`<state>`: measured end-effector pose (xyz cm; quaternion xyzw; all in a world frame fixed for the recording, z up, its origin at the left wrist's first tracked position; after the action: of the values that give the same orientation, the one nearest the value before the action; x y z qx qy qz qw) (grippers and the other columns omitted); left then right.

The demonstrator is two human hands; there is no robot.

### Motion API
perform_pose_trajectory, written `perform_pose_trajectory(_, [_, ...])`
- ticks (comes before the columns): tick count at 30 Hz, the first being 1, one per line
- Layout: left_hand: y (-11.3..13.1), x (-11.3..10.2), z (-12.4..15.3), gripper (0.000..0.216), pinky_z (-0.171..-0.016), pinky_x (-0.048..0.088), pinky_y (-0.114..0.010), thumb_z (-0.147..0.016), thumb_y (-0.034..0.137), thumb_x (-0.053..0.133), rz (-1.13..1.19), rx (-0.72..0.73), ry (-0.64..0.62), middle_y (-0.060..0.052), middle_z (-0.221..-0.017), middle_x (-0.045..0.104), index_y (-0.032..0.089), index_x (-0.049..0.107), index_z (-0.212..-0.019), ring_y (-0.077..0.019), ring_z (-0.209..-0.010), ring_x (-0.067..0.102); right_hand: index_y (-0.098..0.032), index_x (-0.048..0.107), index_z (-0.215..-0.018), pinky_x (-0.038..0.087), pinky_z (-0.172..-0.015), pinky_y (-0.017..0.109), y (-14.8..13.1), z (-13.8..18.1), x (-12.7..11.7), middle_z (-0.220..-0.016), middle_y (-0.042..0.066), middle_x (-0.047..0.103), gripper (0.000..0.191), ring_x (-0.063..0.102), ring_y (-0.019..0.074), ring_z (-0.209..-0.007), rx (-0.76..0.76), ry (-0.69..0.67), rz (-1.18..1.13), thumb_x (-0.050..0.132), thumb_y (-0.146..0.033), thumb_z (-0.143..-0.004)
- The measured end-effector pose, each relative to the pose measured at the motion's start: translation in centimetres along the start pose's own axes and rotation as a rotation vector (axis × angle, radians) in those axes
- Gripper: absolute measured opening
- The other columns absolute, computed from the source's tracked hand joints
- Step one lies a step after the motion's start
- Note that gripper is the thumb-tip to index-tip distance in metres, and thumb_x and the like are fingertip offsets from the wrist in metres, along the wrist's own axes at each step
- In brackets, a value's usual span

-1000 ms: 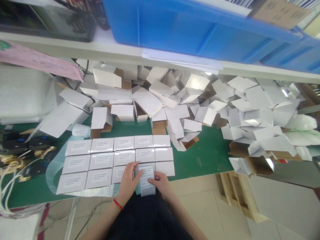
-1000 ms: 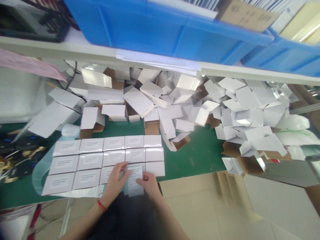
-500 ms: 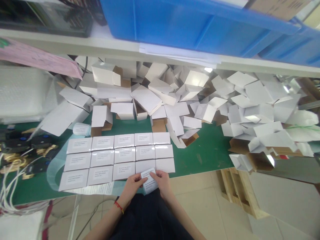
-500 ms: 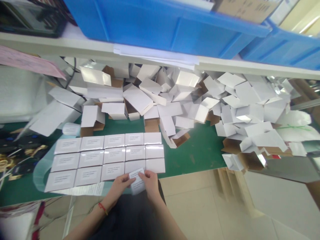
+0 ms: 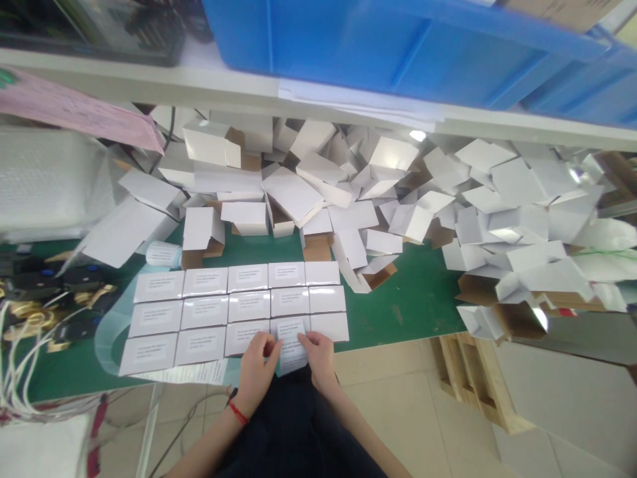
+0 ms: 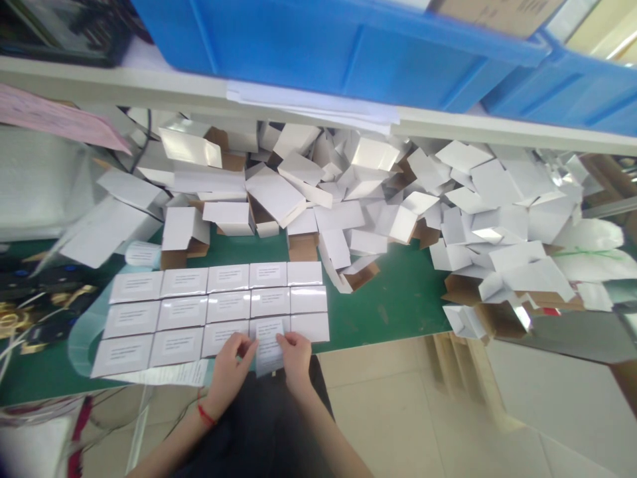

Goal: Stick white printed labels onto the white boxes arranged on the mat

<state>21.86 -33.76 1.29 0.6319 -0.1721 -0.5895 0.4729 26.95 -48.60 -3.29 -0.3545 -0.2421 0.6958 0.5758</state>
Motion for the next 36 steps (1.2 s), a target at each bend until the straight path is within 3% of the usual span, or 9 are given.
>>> perform_pose_trajectory(4, [0.3, 0.3, 0.6, 0.014, -0.085, 0.053, -0.037, -0.099, 0.027, 0.048, -0.086, 0.353, -0.055, -0.005, -0.096, 0.063, 0.019, 0.060, -0.098, -0.0202, -0.093, 0.060, -0.015, 0.068, -0.062, 0.039, -0.058, 0.029, 0.1, 0.0, 0.0, -0.060, 0.003, 0.064, 0.035, 0.050, 0.0170, -0.060, -0.017, 0.038, 0.080, 0.070, -0.050, -0.068])
perform_pose_trajectory(10, [0.3, 1.6, 0.7, 0.035, -0.104, 0.052, -0.042, -0.099, 0.018, 0.045, -0.226, 0.579, -0.175, -0.010, -0.130, 0.061, 0.017, 0.051, -0.133, -0.0218, -0.124, 0.055, -0.016, 0.069, -0.064, 0.042, -0.062, 0.030, -0.5, 0.3, -0.1, -0.063, 0.004, 0.067, 0.033, 0.053, 0.0189, -0.063, -0.026, 0.010, 0.146, 0.062, -0.048, -0.071])
perform_pose_trajectory(16, [-0.1, 2.3, 0.5, 0.040, -0.107, 0.052, -0.043, -0.098, 0.015, 0.044, -0.281, 0.607, -0.230, -0.012, -0.138, 0.059, 0.013, 0.048, -0.137, -0.0228, -0.132, 0.052, -0.018, 0.066, -0.060, 0.040, -0.061, 0.029, -0.9, 0.5, 0.0, -0.059, 0.002, 0.062, 0.031, 0.050, 0.0178, -0.061, -0.028, 0.006, 0.172, 0.057, -0.045, -0.071])
perform_pose_trajectory(36, [0.2, 3.7, -0.3, 0.038, -0.107, 0.052, -0.042, -0.096, 0.012, 0.045, -0.340, 0.639, -0.230, -0.013, -0.137, 0.060, 0.011, 0.052, -0.133, -0.0222, -0.132, 0.052, -0.019, 0.053, -0.053, 0.032, -0.055, 0.027, -1.3, 0.8, -0.1, -0.052, -0.002, 0.046, 0.033, 0.039, 0.0142, -0.057, -0.049, -0.003, 0.203, 0.053, -0.044, -0.073])
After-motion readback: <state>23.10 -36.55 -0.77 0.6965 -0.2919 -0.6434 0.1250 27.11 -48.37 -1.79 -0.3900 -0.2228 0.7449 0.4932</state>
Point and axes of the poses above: each hand's wrist, its own z-axis away from the middle knuckle, its own x-axis out of the palm, y = z × x, the point moved 1 cm from there along -z, towards the middle knuckle
